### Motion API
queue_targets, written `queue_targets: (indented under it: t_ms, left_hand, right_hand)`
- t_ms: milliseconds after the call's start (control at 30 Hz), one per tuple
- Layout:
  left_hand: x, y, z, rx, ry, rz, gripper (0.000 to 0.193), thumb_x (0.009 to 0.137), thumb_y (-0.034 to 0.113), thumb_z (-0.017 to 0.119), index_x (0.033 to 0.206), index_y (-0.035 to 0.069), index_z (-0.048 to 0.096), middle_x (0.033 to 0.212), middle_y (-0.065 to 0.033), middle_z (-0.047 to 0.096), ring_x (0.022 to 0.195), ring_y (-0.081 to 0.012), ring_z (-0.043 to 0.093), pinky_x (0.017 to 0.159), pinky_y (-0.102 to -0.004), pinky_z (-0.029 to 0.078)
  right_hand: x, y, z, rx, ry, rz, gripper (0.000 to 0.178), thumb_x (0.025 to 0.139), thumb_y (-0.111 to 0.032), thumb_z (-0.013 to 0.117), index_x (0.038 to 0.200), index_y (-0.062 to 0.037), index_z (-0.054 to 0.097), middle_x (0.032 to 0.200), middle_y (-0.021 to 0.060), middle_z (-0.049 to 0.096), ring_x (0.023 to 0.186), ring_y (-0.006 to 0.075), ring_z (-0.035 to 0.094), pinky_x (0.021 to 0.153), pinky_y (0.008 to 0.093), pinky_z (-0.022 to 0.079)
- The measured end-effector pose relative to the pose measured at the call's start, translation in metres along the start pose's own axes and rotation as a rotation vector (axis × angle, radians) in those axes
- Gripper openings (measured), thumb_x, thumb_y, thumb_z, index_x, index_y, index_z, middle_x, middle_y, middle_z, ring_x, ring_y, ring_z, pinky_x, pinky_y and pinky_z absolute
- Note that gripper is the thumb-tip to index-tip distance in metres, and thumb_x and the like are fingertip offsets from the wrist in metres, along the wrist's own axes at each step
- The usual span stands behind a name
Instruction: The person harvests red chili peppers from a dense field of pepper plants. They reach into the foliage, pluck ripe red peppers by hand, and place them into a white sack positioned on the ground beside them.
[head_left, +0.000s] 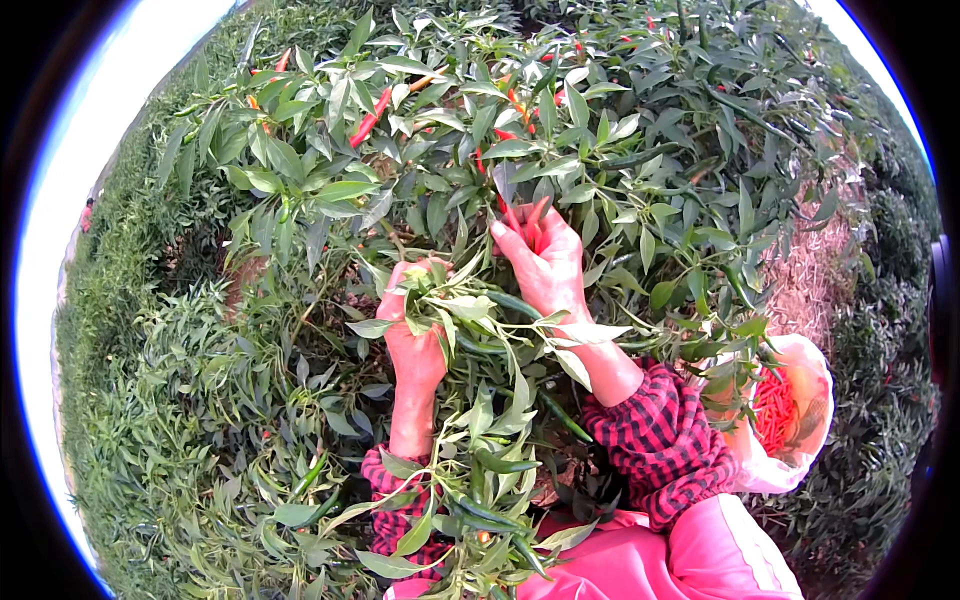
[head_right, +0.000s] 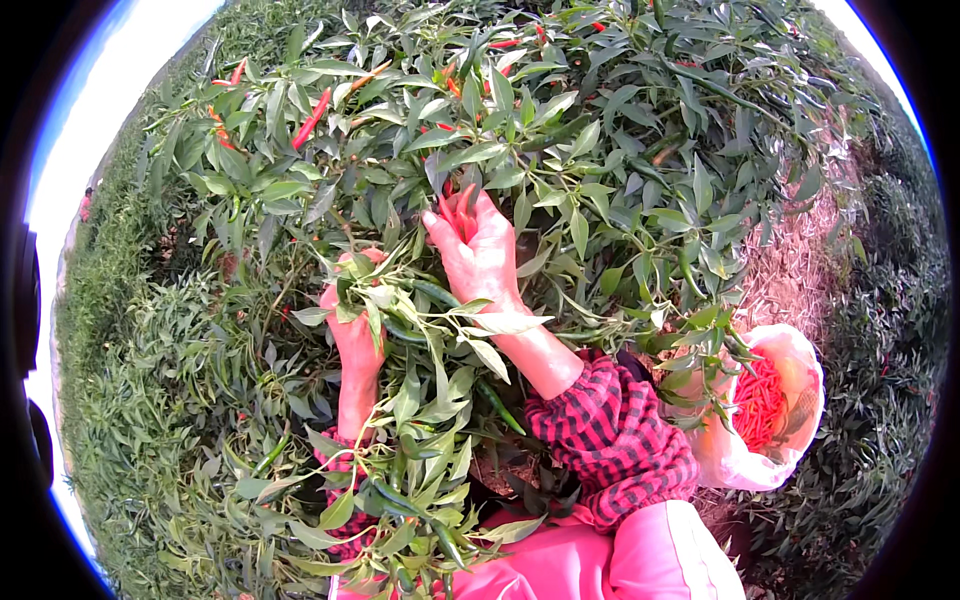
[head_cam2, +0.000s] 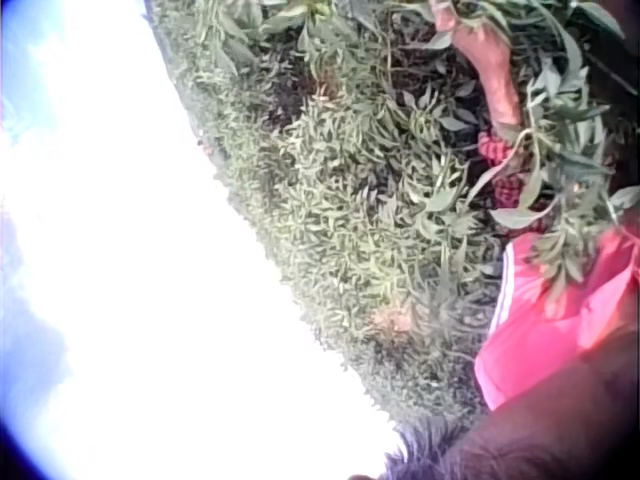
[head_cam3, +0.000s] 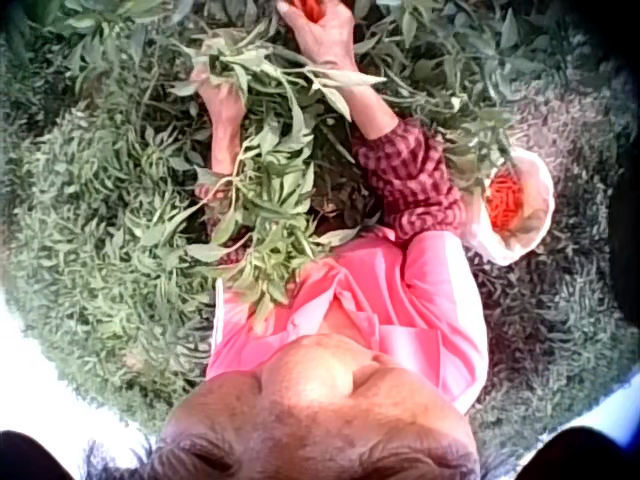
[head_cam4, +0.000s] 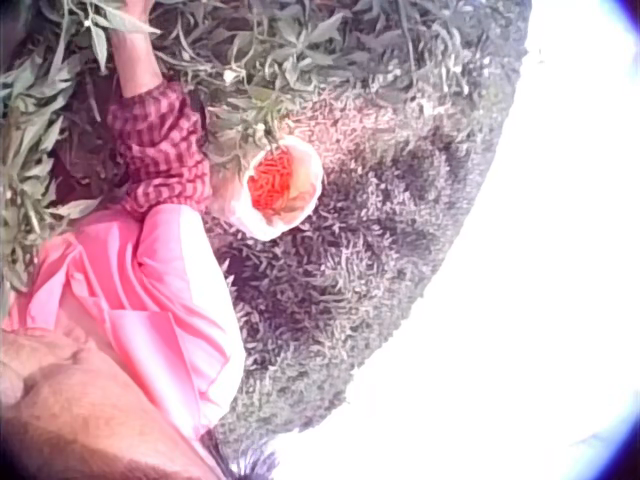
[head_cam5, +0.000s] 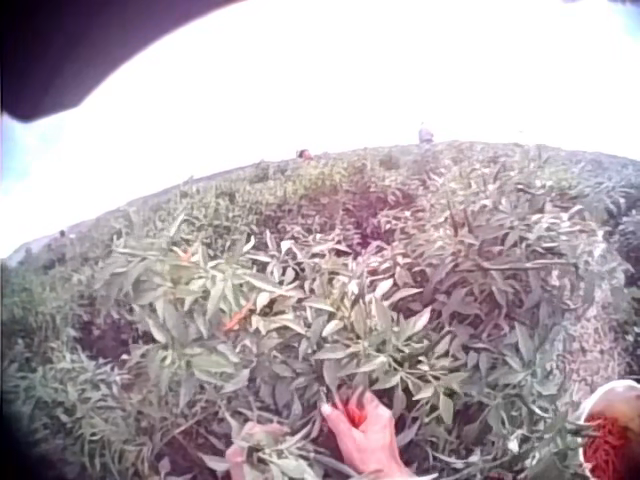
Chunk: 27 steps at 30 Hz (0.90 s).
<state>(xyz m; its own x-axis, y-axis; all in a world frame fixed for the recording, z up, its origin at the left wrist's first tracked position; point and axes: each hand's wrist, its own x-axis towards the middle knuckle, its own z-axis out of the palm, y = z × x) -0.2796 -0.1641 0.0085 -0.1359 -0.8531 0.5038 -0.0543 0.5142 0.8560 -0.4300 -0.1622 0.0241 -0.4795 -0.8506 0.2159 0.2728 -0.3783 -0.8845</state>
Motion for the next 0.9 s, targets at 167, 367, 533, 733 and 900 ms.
queue_targets:
  t_ms: [167,367,533,733,900]
  left_hand:
    - [0.0,0.004,-0.003,-0.055,0.022,-0.011,0.02,0.086,0.006,0.055,0.103,-0.003,0.06,0.095,-0.0041,0.06,0.079,-0.0096,0.055,0.069,-0.0235,0.044]
    - [-0.001,0.006,0.003,-0.066,0.022,-0.055,0.019,0.077,-0.003,0.052,0.095,-0.002,0.057,0.094,-0.0046,0.057,0.087,-0.0127,0.054,0.077,-0.0261,0.044]
    - [-0.001,0.01,0.005,0.059,0.006,0.046,0.02,0.076,-0.004,0.052,0.094,-0.003,0.059,0.091,-0.0045,0.057,0.083,-0.0134,0.055,0.075,-0.0263,0.044]
    - [-0.003,0.016,-0.004,-0.024,0.042,0.017,0.019,0.077,-0.005,0.052,0.094,-0.003,0.06,0.09,-0.0045,0.056,0.082,-0.0139,0.055,0.074,-0.0265,0.044]
    - [-0.005,0.009,0.007,0.027,0.009,0.039,0.016,0.084,-0.002,0.051,0.098,-0.004,0.057,0.09,-0.0036,0.054,0.081,-0.0119,0.053,0.073,-0.025,0.043]
  right_hand:
    - [0.004,0.003,-0.011,-0.263,-0.063,-0.003,0.015,0.085,-0.008,0.063,0.093,0.0024,0.058,0.074,0.002,0.061,0.068,0.0069,0.047,0.064,0.0263,0.043]
    - [0.018,0.003,-0.013,-0.131,-0.106,0.063,0.016,0.082,-0.005,0.068,0.097,-0.0003,0.065,0.079,-0.0041,0.061,0.069,0.003,0.048,0.064,0.0203,0.039]
    - [0.021,0.001,-0.007,-0.089,-0.067,0.155,0.015,0.078,-0.002,0.066,0.092,-0.0003,0.063,0.077,-0.0031,0.061,0.068,0.0041,0.049,0.062,0.0216,0.041]
    - [0.002,-0.018,-0.009,0.181,-0.241,0.517,0.019,0.084,-0.007,0.062,0.103,-0.0034,0.061,0.066,-0.0033,0.056,0.04,0.001,0.031,0.037,0.0197,0.02]
    - [-0.013,-0.037,-0.036,0.206,-0.386,0.738,0.018,0.087,-0.007,0.058,0.105,-0.0038,0.061,0.069,0.0,0.056,0.043,0.0013,0.033,0.038,0.0188,0.023]
